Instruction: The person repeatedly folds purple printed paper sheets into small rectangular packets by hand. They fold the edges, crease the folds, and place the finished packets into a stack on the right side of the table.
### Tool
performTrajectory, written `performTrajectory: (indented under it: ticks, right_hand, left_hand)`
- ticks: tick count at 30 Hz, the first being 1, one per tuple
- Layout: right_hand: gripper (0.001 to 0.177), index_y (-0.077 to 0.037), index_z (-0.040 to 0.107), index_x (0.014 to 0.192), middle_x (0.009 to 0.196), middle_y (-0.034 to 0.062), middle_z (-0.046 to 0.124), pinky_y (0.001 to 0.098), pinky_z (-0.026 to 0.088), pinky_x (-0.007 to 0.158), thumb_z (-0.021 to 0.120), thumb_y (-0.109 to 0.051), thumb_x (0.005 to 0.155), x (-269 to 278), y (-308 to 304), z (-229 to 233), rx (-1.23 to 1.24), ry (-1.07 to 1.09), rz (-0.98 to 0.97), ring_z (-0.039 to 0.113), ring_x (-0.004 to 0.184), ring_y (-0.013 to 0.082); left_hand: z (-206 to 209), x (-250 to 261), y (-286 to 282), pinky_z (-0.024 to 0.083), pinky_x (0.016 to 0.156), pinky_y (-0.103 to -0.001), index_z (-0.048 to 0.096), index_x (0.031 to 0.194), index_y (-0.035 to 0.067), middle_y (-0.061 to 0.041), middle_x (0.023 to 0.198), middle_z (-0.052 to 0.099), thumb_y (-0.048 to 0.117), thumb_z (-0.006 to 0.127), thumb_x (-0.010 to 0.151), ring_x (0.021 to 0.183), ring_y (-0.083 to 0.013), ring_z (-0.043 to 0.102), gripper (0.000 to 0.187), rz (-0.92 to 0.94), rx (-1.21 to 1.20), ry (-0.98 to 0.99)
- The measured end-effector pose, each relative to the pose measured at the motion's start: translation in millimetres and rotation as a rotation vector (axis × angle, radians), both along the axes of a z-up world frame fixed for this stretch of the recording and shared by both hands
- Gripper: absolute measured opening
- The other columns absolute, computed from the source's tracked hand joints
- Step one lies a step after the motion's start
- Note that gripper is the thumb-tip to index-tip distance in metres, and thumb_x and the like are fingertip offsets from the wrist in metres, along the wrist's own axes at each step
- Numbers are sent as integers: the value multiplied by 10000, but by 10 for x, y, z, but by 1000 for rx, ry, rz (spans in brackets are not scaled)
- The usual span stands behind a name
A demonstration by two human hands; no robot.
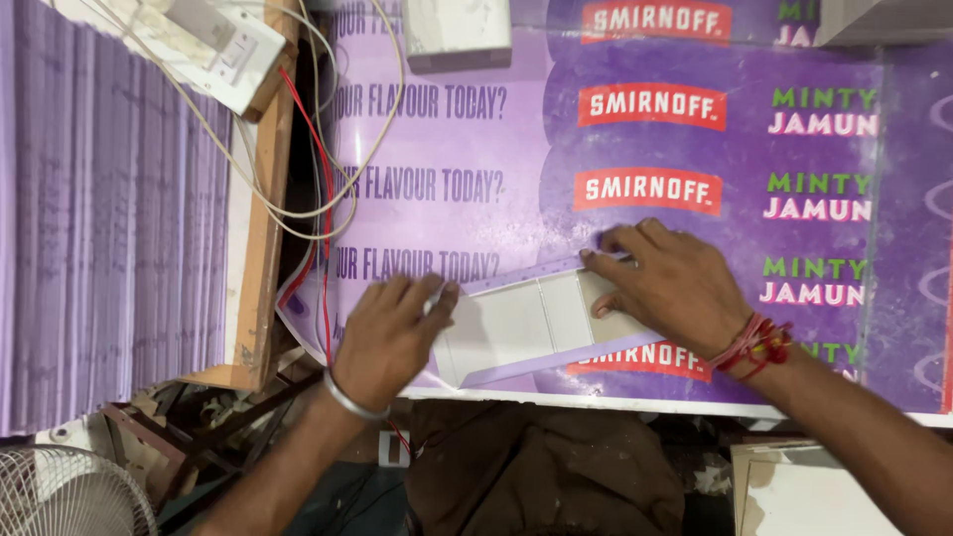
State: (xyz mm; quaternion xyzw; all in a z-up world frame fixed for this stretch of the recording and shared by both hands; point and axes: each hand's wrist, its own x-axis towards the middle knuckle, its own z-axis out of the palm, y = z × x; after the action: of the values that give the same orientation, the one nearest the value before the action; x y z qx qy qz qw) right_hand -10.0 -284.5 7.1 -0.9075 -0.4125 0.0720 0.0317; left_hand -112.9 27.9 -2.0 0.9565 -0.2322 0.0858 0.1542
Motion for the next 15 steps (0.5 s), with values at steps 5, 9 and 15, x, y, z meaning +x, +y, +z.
performTrajectory:
  ticks: [5,9,15]
  right_hand:
    - [535,-187,720,1224,1187,-9,684,297,579,609,710,-463,766,-148,-84,-34,108,-137,-1,627,977,186]
    - [522,-183,719,1244,1159,-2,686,296,576,584,727,-418,778,-200,-89,-69,130,-154,-23,625,957,190]
    - [483,-181,723,1232,1110,-21,689,297,572,576,740,-387,796,-217,-88,1,138,-143,-24,622,934,179]
  left_hand:
    - [-49,-125,-93,476,1072,-529,724,1047,81,-126,1177,716,447,743,882,1141,-305,641,402,97,84,-22]
    - [-188,102,-634,303,1184,-603,586,1368,-50,-257,1426,553,659,636,886,1369,-414,498,859,221,-97,54]
    - [-166,102,-1247,169,1229,-603,370,1453,-147,-358,1534,376,774,515,836,1490,-453,314,1119,198,-76,145]
